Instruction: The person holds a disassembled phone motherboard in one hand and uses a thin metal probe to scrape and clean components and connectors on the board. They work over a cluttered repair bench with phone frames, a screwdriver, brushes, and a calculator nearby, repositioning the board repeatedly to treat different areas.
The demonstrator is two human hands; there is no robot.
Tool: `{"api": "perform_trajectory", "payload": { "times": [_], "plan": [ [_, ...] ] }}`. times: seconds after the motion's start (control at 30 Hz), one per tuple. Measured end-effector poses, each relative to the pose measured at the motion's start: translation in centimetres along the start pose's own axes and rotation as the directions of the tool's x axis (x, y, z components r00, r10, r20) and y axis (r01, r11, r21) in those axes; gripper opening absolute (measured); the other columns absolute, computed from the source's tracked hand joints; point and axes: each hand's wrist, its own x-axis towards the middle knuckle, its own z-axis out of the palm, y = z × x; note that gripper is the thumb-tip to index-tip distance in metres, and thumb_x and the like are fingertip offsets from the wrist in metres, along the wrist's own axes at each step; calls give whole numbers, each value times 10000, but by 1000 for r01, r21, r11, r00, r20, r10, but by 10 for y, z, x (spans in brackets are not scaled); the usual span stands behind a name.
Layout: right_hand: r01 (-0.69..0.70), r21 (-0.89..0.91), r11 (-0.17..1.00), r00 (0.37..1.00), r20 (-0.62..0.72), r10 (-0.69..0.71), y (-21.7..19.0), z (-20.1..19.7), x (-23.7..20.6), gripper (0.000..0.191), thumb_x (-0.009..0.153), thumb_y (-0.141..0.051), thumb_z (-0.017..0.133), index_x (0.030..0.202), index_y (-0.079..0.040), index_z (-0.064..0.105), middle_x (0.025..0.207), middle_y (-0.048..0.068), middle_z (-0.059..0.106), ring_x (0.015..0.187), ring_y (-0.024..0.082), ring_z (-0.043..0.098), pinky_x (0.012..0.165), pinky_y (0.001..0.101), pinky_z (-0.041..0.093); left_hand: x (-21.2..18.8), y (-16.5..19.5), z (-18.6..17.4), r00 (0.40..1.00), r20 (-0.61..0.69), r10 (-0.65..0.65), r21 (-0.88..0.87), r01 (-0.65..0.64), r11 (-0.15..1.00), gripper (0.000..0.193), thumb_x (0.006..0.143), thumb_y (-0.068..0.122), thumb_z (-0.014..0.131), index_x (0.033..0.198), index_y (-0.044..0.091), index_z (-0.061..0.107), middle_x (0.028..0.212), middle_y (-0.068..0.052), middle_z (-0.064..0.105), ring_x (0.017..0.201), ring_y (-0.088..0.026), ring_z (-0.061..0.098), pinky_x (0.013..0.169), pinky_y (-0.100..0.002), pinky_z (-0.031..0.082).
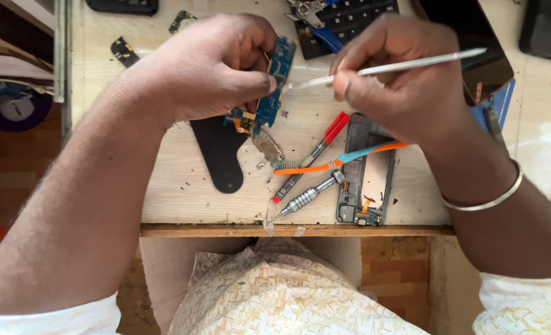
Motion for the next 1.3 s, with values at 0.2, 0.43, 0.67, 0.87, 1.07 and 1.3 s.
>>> {"api": "perform_trajectory", "payload": {
  "times": [0.2,0.43,0.67,0.87,1.07,1.3],
  "plan": [
    [-73,13,997,997,-12,73,-2,3,3,94,956,-18,693,949,25,609,915,114,711,778,88,680,709,228,569,3,-6,1,997,-46,-70,-100,65,993,247,950,142,655,1113,-25,573,858,-78,750,770,-117,762,665,-272,641],
    [-37,31,999,999,-32,38,5,4,2,83,1044,-39,682,1021,7,617,984,98,716,822,75,708,778,214,610,6,-6,3,991,-53,-124,-122,117,986,212,986,158,623,1097,-16,576,848,-83,755,766,-114,778,651,-248,655],
    [-82,-26,996,996,-48,81,11,2,-1,73,1020,-20,684,997,22,629,950,117,716,790,98,709,719,219,600,6,-8,5,990,-48,-133,-124,127,984,205,994,172,612,1091,-7,593,866,-82,757,777,-110,778,671,-258,641],
    [-78,52,996,996,-41,80,15,3,-3,81,1043,-24,690,1033,17,622,990,108,715,821,95,724,775,231,637,6,-12,5,992,-40,-123,-138,116,984,202,997,171,600,1104,1,592,877,-80,755,789,-111,778,687,-259,647],
    [-115,112,987,992,69,108,13,7,-5,106,1029,1,714,992,31,620,957,120,724,840,91,696,779,227,594,8,-16,4,991,-33,-129,-155,122,980,207,1000,177,594,1106,-1,592,921,-86,753,803,-121,780,695,-261,665],
    [-145,125,982,989,43,141,12,7,-4,103,994,-11,709,979,18,612,960,114,725,830,85,685,771,229,583,7,-21,5,987,-53,-150,-129,142,981,203,999,165,596,1143,23,601,917,-94,746,808,-132,767,711,-266,657]
  ]
}}
